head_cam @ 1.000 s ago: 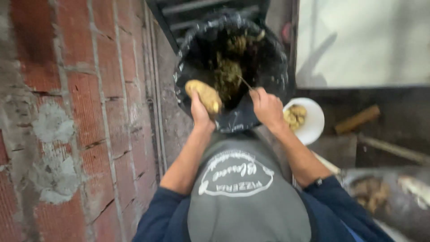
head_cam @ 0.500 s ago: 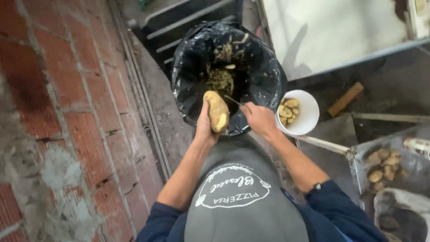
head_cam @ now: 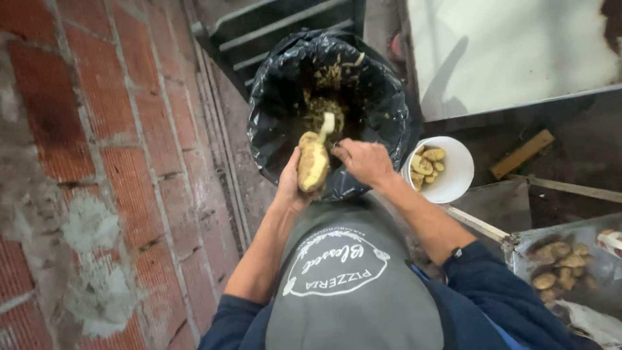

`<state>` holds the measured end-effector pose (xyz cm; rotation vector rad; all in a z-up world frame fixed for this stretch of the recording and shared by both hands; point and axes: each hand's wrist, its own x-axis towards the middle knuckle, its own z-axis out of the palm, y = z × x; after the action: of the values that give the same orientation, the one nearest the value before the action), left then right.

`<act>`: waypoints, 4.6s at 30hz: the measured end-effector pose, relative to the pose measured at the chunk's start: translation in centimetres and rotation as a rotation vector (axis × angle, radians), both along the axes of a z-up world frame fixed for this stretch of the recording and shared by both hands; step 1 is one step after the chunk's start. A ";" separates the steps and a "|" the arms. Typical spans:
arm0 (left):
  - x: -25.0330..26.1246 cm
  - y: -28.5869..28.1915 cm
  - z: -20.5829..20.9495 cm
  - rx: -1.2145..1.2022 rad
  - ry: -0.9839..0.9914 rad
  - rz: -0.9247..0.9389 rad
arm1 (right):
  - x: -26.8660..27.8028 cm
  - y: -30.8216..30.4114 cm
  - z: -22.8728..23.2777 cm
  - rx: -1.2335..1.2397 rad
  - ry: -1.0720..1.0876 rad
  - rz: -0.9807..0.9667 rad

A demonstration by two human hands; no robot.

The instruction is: Peeling potatoes using a hand peeler over a trash bin.

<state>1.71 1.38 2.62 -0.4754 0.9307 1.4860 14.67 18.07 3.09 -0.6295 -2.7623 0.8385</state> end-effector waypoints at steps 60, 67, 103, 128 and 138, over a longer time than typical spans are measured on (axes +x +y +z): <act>1.4 -0.6 -1.2 0.031 0.113 0.060 | 1.1 0.7 1.6 -0.091 0.292 0.204; 1.4 -1.4 -1.2 0.051 0.084 0.065 | -0.2 2.2 -2.5 -0.034 0.101 0.131; 0.1 0.1 1.8 0.037 0.142 -0.064 | 1.7 2.5 -2.5 -0.199 -0.026 -0.110; 1.9 1.1 -0.5 -0.058 0.045 0.205 | 2.2 -1.2 1.6 -0.212 0.291 0.134; 1.9 0.1 0.1 0.026 0.062 0.036 | -1.3 1.0 -1.0 -0.172 -0.163 0.078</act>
<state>3.66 1.47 2.74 -0.4317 0.9547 1.5510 13.40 19.06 2.11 -0.6498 -2.8982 1.0977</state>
